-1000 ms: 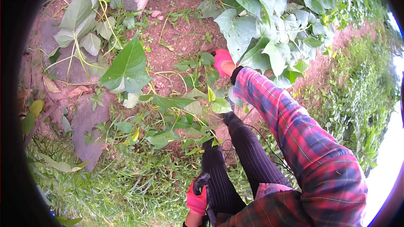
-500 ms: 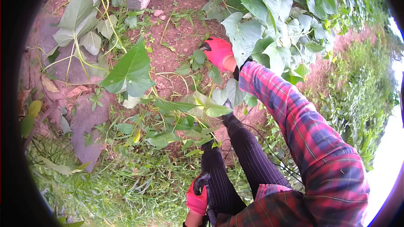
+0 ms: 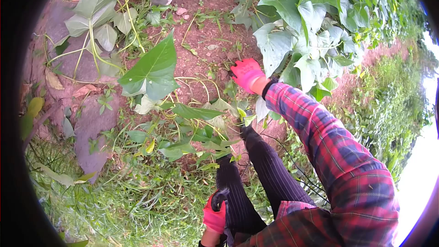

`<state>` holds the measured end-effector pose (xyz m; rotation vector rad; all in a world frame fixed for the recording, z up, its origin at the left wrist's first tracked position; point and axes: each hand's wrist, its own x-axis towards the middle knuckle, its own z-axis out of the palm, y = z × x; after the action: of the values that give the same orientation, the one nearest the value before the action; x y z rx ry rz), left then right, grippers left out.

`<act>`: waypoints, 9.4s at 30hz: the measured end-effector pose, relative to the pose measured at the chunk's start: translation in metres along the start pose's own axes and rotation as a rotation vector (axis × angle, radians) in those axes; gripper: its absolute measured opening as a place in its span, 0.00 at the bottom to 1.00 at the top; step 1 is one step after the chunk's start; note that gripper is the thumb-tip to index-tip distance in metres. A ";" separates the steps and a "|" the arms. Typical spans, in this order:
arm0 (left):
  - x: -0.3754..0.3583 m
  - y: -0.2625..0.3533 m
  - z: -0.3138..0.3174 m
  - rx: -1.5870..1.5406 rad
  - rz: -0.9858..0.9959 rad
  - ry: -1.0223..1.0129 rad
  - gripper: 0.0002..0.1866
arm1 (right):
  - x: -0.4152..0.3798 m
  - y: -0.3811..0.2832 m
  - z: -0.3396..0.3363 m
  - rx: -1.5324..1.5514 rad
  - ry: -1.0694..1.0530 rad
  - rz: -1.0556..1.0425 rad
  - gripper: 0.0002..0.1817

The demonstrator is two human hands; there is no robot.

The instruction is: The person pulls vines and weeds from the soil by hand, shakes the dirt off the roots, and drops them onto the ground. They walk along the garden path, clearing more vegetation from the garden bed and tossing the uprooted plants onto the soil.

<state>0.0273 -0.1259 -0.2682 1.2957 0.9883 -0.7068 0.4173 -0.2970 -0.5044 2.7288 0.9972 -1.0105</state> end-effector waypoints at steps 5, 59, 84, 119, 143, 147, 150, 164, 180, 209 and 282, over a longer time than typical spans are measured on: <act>0.002 -0.026 -0.003 0.062 0.075 0.036 0.21 | -0.007 0.002 0.000 0.043 0.062 0.024 0.18; -0.005 -0.044 -0.009 0.072 0.090 -0.015 0.20 | -0.005 0.132 0.054 0.566 0.189 0.848 0.43; 0.012 0.018 -0.003 0.038 0.259 -0.103 0.15 | -0.083 -0.032 -0.007 0.391 -0.216 0.206 0.36; 0.026 0.053 0.000 0.065 0.212 -0.131 0.16 | -0.006 0.014 0.026 1.826 0.353 1.072 0.33; 0.147 0.208 0.161 0.655 0.018 -0.321 0.25 | -0.215 -0.133 0.085 0.919 0.286 -0.308 0.14; 0.092 0.193 0.077 0.829 0.153 -0.481 0.20 | -0.242 -0.066 0.080 1.948 0.288 -0.091 0.18; 0.023 0.196 0.052 1.594 0.602 -0.840 0.20 | -0.226 -0.014 0.011 2.640 -0.001 0.456 0.21; 0.098 -0.030 -0.223 -0.341 0.178 0.158 0.23 | -0.141 -0.220 -0.266 0.955 0.341 -0.615 0.37; 0.010 0.073 -0.059 -0.561 -0.239 -0.162 0.22 | -0.150 0.202 -0.069 -0.100 -0.264 0.391 0.49; 0.042 0.350 -0.224 1.101 0.696 1.030 0.34 | -0.101 0.086 -0.055 0.762 0.312 0.573 0.32; -0.107 0.257 0.175 0.829 0.555 -0.226 0.15 | -0.847 0.125 -0.215 1.498 1.697 0.483 0.18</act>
<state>0.2404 -0.2643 -0.0593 2.0362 0.0869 -0.8246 0.1261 -0.8055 0.1555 4.0656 -1.3075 1.7147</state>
